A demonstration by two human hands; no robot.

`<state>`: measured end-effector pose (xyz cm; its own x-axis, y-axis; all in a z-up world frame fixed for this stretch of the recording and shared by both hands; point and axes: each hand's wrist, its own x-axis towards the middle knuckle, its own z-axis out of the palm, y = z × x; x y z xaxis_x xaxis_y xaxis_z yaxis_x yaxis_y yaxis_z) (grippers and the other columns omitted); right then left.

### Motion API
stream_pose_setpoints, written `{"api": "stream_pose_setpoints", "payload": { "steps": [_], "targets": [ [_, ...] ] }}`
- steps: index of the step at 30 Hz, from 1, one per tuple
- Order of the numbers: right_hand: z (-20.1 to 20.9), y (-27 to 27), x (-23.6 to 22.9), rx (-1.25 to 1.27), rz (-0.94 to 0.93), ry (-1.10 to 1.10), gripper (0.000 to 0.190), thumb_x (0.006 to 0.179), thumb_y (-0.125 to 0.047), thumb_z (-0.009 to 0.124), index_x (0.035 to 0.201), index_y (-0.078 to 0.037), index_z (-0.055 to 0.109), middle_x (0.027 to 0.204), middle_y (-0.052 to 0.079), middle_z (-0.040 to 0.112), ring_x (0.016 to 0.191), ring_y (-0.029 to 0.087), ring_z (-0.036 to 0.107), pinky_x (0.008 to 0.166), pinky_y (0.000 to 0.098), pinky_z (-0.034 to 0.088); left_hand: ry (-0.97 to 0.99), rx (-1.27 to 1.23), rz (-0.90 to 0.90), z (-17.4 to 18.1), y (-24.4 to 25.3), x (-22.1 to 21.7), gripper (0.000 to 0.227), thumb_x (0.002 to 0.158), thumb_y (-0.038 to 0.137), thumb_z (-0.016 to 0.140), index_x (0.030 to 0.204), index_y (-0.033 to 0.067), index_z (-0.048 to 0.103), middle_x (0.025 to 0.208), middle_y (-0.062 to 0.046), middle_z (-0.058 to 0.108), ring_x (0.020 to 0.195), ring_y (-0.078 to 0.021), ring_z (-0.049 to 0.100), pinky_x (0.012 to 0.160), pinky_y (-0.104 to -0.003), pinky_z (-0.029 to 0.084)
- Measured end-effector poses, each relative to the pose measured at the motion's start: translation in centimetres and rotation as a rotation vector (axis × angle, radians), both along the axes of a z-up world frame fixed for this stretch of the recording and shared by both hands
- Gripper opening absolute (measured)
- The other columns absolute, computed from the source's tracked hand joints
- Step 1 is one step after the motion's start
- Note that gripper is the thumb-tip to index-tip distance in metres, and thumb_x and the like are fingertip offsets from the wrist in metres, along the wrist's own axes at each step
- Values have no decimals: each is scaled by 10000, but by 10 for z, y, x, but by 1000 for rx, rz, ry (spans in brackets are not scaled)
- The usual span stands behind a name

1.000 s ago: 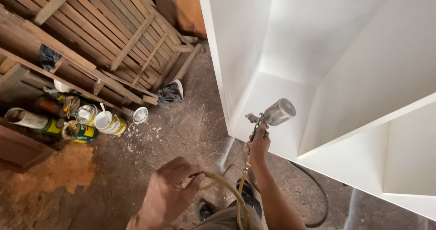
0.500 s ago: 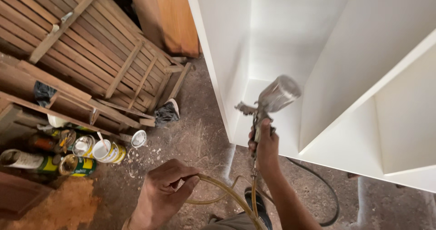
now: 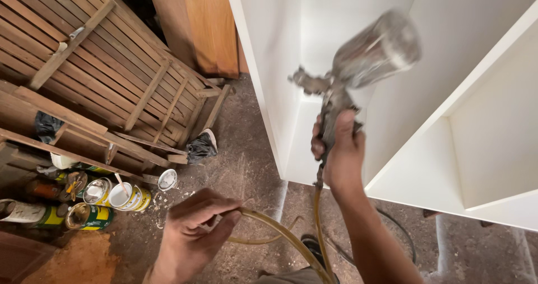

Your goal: The person uses a spray gun to apply white paint to the interior and exterior of a wooden cabinet and then stirs paint in a bucket using a wooden stick.

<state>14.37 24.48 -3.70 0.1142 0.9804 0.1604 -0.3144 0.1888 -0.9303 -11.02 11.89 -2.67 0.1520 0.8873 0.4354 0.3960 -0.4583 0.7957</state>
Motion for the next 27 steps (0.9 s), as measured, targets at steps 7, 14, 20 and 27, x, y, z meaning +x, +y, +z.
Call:
{"api": "stream_pose_setpoints", "payload": {
  "steps": [7,14,20,27],
  "targets": [
    [-71,7,-5,-213,-21,91,627,963,-653,505,892,-36,589,694,31,582,479,89,485,373,242,355,90,-163,39,-17,1,17,173,829,47,797,1001,62,809,782,-19,733,540,-60,568,405,-218,414],
    [-119,7,0,-293,-49,15,674,928,-710,503,854,-47,599,654,23,575,467,80,491,373,240,372,100,-309,90,-7,12,35,178,803,54,789,980,51,808,804,-40,738,592,-92,673,390,-235,513],
    [-158,1,10,-441,-48,-269,666,935,-723,435,851,-75,563,681,15,574,532,100,495,423,269,420,162,-232,26,-21,17,37,134,831,64,781,963,45,790,809,-46,720,616,-93,695,444,-214,549],
    [-148,-17,53,-515,63,-693,708,918,-724,340,908,-99,673,675,50,629,569,146,545,499,332,465,100,-200,-76,-46,26,47,79,879,68,753,942,21,760,835,-83,722,675,-123,752,491,-205,631]
  ]
}}
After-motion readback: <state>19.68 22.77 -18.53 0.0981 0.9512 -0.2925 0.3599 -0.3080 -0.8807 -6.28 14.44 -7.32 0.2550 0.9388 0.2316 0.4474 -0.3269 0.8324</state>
